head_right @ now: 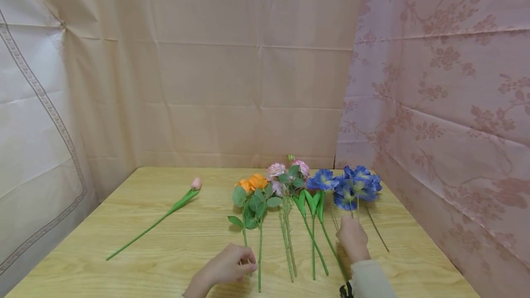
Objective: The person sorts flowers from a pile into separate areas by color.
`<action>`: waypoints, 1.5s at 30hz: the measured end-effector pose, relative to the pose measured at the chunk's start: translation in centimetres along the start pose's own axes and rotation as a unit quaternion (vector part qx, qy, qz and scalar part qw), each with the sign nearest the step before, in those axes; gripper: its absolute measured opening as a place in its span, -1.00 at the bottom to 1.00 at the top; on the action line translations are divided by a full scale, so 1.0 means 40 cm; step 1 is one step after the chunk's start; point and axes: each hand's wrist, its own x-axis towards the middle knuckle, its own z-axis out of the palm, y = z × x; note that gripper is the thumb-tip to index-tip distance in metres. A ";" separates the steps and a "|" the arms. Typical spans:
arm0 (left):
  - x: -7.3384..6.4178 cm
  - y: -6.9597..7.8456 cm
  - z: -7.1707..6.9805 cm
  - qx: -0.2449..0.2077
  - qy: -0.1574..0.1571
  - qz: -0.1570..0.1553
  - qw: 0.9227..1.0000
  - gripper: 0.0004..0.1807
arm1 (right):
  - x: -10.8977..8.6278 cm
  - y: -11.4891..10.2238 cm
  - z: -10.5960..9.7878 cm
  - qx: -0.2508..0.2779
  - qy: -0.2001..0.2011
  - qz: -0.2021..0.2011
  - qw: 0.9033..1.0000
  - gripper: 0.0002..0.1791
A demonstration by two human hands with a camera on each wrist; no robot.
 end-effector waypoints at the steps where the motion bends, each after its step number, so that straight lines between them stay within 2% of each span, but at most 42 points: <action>1: 0.000 0.000 0.000 0.001 -0.001 -0.002 1.000 -0.90 | -0.001 -0.002 -0.001 0.001 -0.005 0.005 1.000 -0.83; 7: -0.001 -0.010 -0.012 0.003 0.016 -0.006 1.000 -0.88 | -0.002 -0.013 -0.004 0.019 -0.036 0.032 0.999 -0.74; 11: -0.002 -0.033 -0.054 0.023 0.058 0.016 0.998 -0.87 | -0.005 -0.018 -0.005 0.027 -0.035 0.025 0.999 -0.63; 14: -0.009 -0.060 -0.103 0.069 0.108 0.031 0.991 -0.89 | -0.005 -0.022 -0.004 0.033 -0.029 0.018 0.999 -0.53; 15: -0.013 -0.069 -0.121 0.088 0.128 0.028 0.987 -0.90 | -0.005 -0.024 -0.004 0.036 -0.029 0.015 0.999 -0.52; 17: -0.022 -0.089 -0.156 0.127 0.169 -0.001 0.977 -0.92 | -0.006 -0.026 -0.004 0.041 -0.029 0.013 0.999 -0.52; 21: -0.051 -0.131 -0.219 0.205 0.234 -0.083 0.947 -0.94 | -0.011 -0.037 -0.004 0.053 -0.036 0.019 0.998 -0.56; 23: -0.067 -0.155 -0.247 0.237 0.251 -0.122 0.931 -0.92 | -0.015 -0.043 -0.005 0.055 -0.039 0.022 0.998 -0.62; 24: -0.075 -0.166 -0.258 0.243 0.256 -0.137 0.925 -0.90 | -0.017 -0.045 -0.005 0.056 -0.040 0.022 0.997 -0.65; 28: -0.104 -0.204 -0.290 0.249 0.261 -0.189 0.913 -0.82 | -0.021 -0.050 -0.006 0.053 -0.044 0.023 0.997 -0.74; 33: -0.125 -0.231 -0.309 0.245 0.261 -0.218 0.908 -0.82 | -0.022 -0.050 -0.004 0.051 -0.043 0.015 0.998 -0.84; 37: -0.135 -0.249 -0.317 0.239 0.260 -0.228 0.907 -0.85 | -0.025 -0.048 0.001 0.055 -0.040 0.007 0.998 -0.86; 41: -0.142 -0.263 -0.323 0.222 0.236 -0.244 0.914 -0.95 | -0.030 -0.048 0.005 0.061 -0.046 -0.001 0.997 -0.86; 45: -0.147 -0.271 -0.326 0.209 0.213 -0.248 0.922 -0.89 | -0.031 -0.046 0.010 0.064 -0.051 0.000 0.997 -0.86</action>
